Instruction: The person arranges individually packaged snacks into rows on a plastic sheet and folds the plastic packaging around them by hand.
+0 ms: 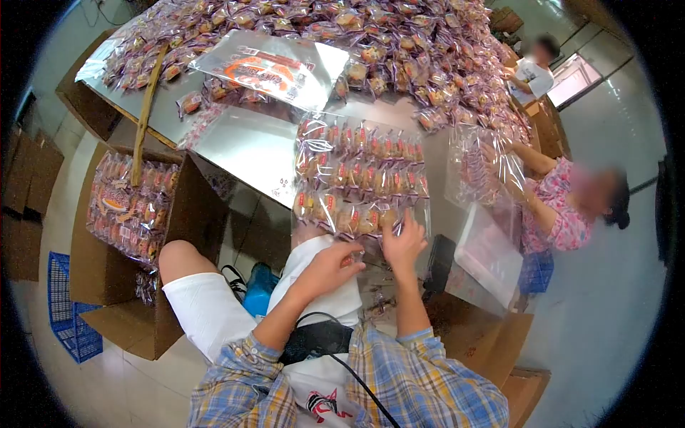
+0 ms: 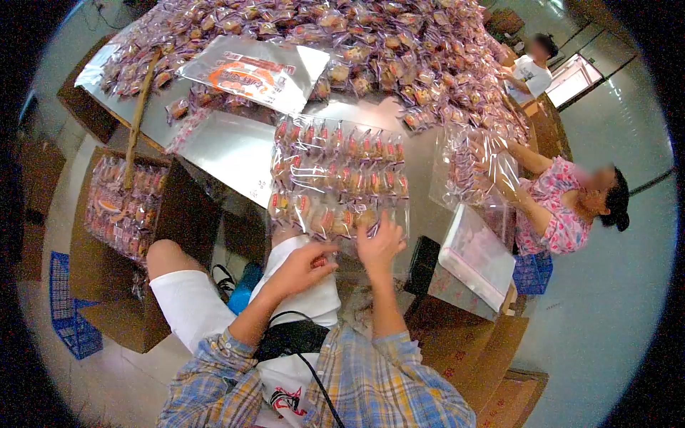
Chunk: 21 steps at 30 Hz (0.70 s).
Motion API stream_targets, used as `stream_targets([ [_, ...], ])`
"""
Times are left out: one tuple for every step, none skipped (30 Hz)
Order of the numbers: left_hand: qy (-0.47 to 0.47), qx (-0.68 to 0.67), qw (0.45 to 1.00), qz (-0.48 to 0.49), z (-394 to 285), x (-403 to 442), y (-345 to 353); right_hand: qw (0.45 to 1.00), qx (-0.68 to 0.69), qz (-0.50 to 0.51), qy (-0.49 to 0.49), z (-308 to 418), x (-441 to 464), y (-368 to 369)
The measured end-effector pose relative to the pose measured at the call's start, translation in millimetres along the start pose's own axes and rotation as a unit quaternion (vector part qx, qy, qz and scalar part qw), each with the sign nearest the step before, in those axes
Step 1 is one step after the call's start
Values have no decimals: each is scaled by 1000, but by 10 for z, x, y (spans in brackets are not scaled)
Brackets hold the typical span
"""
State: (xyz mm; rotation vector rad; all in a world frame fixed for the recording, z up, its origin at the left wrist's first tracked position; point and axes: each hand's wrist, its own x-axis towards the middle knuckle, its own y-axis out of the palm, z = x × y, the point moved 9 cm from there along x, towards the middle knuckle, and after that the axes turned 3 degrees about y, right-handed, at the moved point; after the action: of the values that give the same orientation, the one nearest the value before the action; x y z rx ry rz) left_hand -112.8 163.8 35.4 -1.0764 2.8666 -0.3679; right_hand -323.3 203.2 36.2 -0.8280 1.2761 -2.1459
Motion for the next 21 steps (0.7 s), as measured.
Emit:
stream_targets([
  [5, 1, 1000, 26, -13, 2, 76, 999, -11, 28, 33, -90, 88, 63],
  [9, 2, 999, 53, -31, 2, 168, 996, -22, 57, 67, -183, 152, 123],
  [13, 5, 997, 78, -46, 2, 251, 991, -22, 95, 87, -190, 205, 145],
  [42, 9, 995, 88, -81, 29, 315, 985, -21, 133, 106, -151, 266, 126],
  [62, 24, 995, 73, -58, 69, 336, 978, -20, 170, 123, -146, 277, 142],
  [81, 37, 994, 58, -75, 106, 347, 981, -5, 154, 115, -144, 269, 110],
  [102, 50, 993, 41, -94, 123, 351, 985, 9, 138, 105, -152, 256, 81],
  [77, 42, 995, 42, -23, 145, 350, 988, 24, 120, 95, -158, 260, 54],
  [53, 34, 997, 43, -50, 173, 275, 990, 41, 114, 72, -181, 255, 60],
  [28, 26, 998, 46, -37, 182, 232, 991, 59, 108, 50, -220, 226, 64],
  [37, 27, 999, 20, -22, 183, 184, 991, 76, 104, 31, -261, 193, 81],
  [44, 29, 999, -4, -10, 174, 134, 992, 79, 99, 19, -220, 147, 35],
  [50, 31, 998, -29, 8, 147, 89, 992, 82, 95, 8, -176, 84, -8],
  [77, 39, 996, -29, -11, 134, 86, 992, 84, 91, -2, -140, 30, -40],
  [56, 30, 998, -23, 1, 131, 80, 994, 66, 82, 22, -210, 13, 1],
  [36, 20, 999, -16, 4, 132, 79, 995, 46, 73, 46, -277, 29, 62],
  [16, 11, 1000, -10, 26, 134, 91, 995, 27, 63, 69, -349, 55, 97],
  [10, -2, 1000, -13, 45, 136, 98, 991, 27, 109, 68, -328, 95, 161],
  [6, -14, 1000, -16, 78, 146, 109, 985, 29, 153, 67, -284, 168, 201],
  [1, -26, 999, -20, 112, 164, 120, 978, 31, 197, 66, -255, 242, 249],
  [10, -20, 999, -27, 140, 168, 132, 969, 73, 225, 68, -292, 317, 329],
])
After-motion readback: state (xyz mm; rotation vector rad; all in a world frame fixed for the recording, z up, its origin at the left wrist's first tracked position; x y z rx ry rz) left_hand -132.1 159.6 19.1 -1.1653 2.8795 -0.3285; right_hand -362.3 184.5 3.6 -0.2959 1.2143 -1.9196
